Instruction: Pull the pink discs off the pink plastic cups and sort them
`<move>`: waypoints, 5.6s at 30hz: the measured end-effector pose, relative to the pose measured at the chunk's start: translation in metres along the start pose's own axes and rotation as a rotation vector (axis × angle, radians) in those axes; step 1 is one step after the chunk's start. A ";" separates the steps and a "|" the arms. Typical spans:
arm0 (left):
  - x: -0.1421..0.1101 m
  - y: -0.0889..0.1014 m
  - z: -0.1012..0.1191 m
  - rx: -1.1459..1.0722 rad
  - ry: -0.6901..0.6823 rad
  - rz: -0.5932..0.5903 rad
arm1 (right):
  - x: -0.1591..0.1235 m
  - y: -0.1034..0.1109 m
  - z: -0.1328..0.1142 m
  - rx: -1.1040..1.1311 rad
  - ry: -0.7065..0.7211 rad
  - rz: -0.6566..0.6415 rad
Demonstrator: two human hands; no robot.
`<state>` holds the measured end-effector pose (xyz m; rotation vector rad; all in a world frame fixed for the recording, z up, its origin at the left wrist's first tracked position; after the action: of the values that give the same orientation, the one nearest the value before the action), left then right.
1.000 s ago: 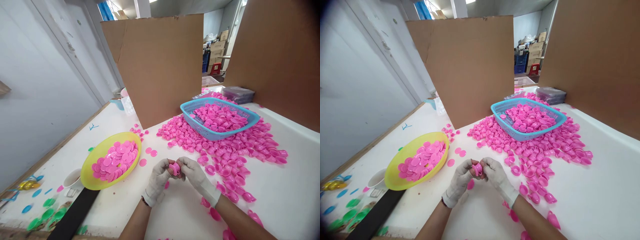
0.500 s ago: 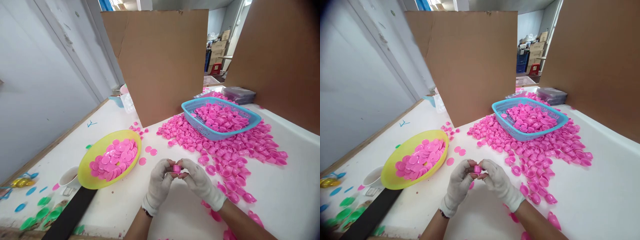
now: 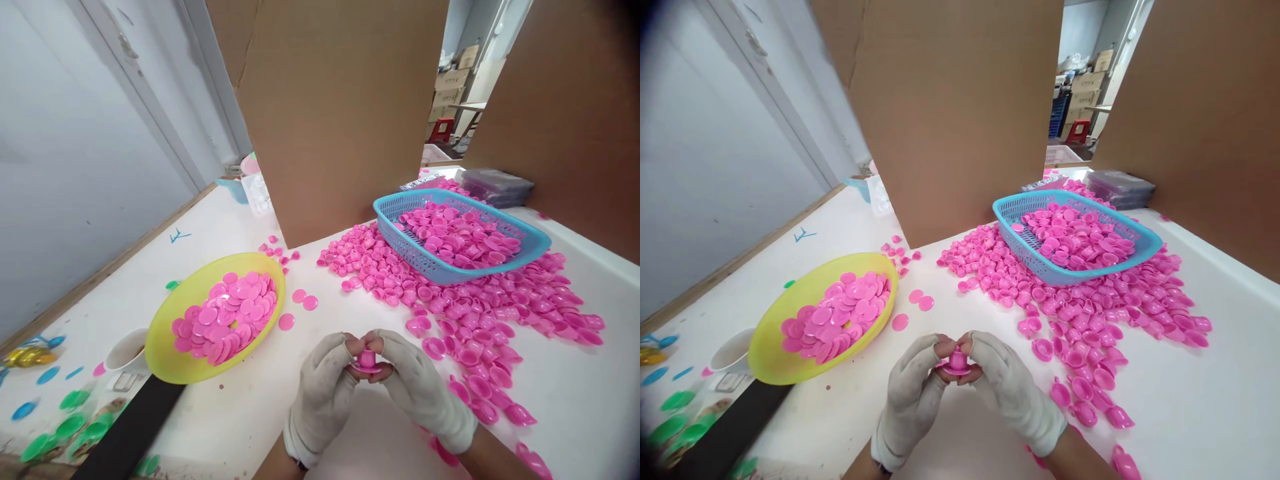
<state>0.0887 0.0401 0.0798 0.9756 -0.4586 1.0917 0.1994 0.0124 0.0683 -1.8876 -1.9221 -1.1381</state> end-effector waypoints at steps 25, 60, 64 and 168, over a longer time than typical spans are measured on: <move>-0.016 -0.038 -0.061 -0.431 0.816 -0.180 | -0.015 -0.023 0.068 0.584 -0.727 0.159; -0.030 -0.061 -0.080 -0.775 0.870 -0.257 | -0.016 0.029 0.082 0.372 -0.800 0.132; -0.032 -0.061 -0.080 -0.871 0.924 -0.204 | -0.018 0.033 0.088 0.413 -0.792 0.169; -0.036 -0.011 -0.131 0.759 0.708 -0.442 | 0.027 -0.003 0.157 -0.277 -0.775 0.008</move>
<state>0.0657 0.1301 -0.0199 1.1707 0.7723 1.1234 0.2478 0.1344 -0.0219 -2.7857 -2.1712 -0.7443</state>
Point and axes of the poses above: each hand's wrist, its own x-axis towards the middle knuckle, its own y-axis out of the back of the hand, z = x × y, the point moved 9 cm from there along x, towards the middle knuckle, and after that the axes turned 10 degrees about x, right-handed, at the moved point
